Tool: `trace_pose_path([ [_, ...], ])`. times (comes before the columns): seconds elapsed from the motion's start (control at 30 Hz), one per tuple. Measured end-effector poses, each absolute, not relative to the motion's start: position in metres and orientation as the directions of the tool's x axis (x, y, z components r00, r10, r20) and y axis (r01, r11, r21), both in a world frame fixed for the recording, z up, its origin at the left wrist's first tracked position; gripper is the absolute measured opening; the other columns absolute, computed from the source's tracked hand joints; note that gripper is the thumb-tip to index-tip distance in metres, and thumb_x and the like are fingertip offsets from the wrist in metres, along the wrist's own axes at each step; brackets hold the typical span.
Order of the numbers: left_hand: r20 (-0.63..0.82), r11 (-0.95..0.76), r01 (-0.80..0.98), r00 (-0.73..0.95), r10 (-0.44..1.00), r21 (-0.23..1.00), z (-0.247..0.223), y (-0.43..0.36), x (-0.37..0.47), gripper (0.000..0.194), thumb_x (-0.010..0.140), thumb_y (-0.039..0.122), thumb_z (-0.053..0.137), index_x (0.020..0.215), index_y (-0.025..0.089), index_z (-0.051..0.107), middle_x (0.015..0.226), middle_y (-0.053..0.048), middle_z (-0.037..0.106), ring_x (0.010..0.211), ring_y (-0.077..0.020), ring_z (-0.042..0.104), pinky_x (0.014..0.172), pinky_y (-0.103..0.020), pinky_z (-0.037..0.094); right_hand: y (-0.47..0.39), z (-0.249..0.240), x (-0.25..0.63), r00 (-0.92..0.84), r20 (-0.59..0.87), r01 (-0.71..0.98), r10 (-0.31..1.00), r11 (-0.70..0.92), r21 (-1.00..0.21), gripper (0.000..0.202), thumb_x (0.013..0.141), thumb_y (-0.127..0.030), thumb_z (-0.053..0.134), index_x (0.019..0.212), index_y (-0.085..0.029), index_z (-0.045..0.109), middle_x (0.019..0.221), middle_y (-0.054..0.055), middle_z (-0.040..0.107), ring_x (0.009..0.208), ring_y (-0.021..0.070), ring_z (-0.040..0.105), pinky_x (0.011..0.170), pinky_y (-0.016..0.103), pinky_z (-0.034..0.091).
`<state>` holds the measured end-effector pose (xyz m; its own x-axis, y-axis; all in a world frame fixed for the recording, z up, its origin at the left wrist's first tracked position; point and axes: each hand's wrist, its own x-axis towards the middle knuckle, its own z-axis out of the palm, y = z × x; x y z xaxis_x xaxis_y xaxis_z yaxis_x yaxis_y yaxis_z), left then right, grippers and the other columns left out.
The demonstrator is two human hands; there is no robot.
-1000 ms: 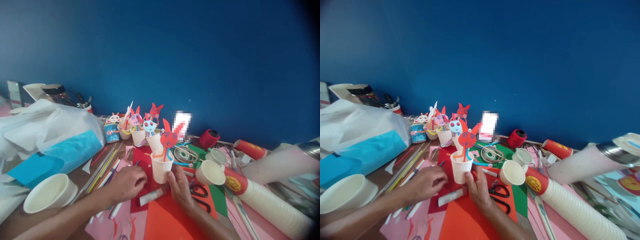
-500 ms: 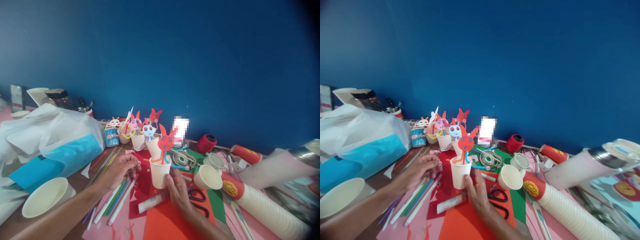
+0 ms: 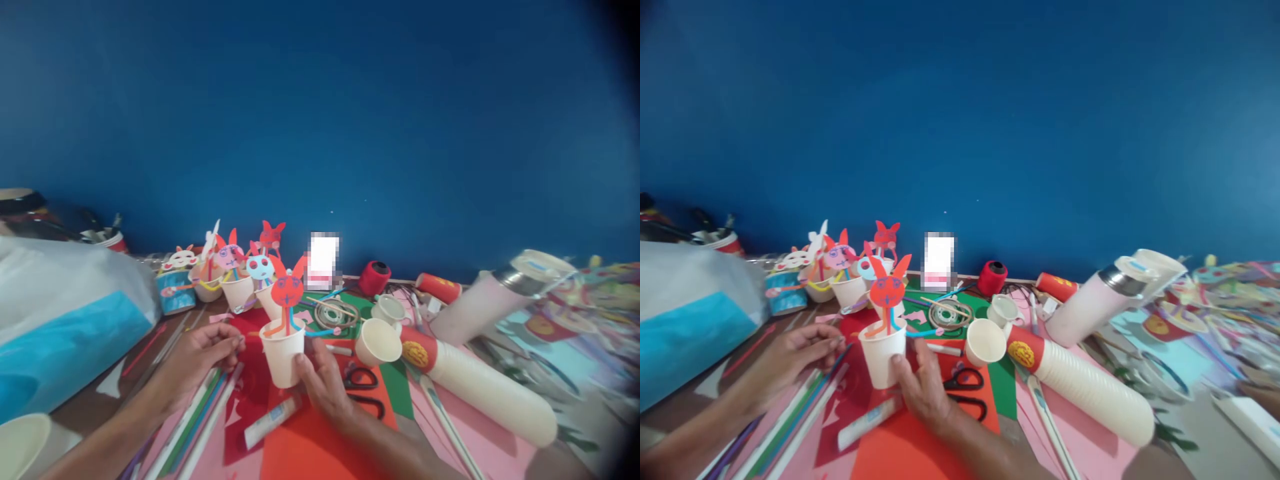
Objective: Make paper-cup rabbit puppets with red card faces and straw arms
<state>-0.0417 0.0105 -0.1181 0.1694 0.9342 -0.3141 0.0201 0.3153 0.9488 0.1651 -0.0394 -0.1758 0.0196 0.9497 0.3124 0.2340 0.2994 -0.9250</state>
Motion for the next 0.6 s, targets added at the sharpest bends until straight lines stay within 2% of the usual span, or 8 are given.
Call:
trace_pose_path([
  [0.17,-0.283,0.294,-0.035,0.18,0.942,0.955,-0.119,0.009,-0.042,0.025,0.06,0.03,0.07,0.074,0.013,0.059,0.062,0.0,0.062,0.048,-0.0082,0.052,0.049,-0.021,0.043,-0.041,-0.18,0.165,0.015,0.265,0.168,0.964,0.259,-0.951,0.035,0.084,-0.029,0.048,0.117,-0.017,0.05,0.107,0.009,0.062,0.094,0.0202,0.058,0.083,0.03,0.047],
  [0.3,-0.268,0.272,0.008,0.204,0.941,0.962,-0.123,0.009,-0.045,0.024,0.064,0.033,0.068,0.074,0.013,0.058,0.063,0.0,0.059,0.051,-0.0097,0.052,0.045,-0.021,0.042,-0.045,-0.176,0.163,0.05,0.275,0.131,0.96,0.267,-0.955,0.034,0.081,-0.031,0.053,0.112,-0.018,0.055,0.099,0.008,0.065,0.09,0.0212,0.06,0.077,0.029,0.05],
  [0.5,-0.257,0.254,0.041,0.194,0.947,0.966,-0.118,0.009,-0.047,0.023,0.066,0.034,0.065,0.073,0.013,0.059,0.058,0.002,0.057,0.048,-0.0086,0.051,0.048,-0.022,0.044,-0.042,-0.169,0.158,-0.027,0.189,-0.07,0.982,0.187,-0.98,0.034,0.087,-0.036,0.043,0.114,-0.02,0.054,0.106,0.008,0.063,0.095,0.0201,0.06,0.082,0.03,0.049],
  [0.6,-0.27,0.269,0.029,0.189,0.944,0.963,-0.113,0.008,-0.047,0.023,0.065,0.034,0.066,0.072,0.013,0.059,0.057,0.001,0.059,0.048,-0.0096,0.053,0.049,-0.023,0.045,-0.04,-0.169,0.158,-0.031,0.161,-0.09,0.986,0.158,-0.983,0.034,0.087,-0.036,0.043,0.116,-0.02,0.053,0.108,0.007,0.062,0.098,0.0203,0.059,0.084,0.031,0.048],
])
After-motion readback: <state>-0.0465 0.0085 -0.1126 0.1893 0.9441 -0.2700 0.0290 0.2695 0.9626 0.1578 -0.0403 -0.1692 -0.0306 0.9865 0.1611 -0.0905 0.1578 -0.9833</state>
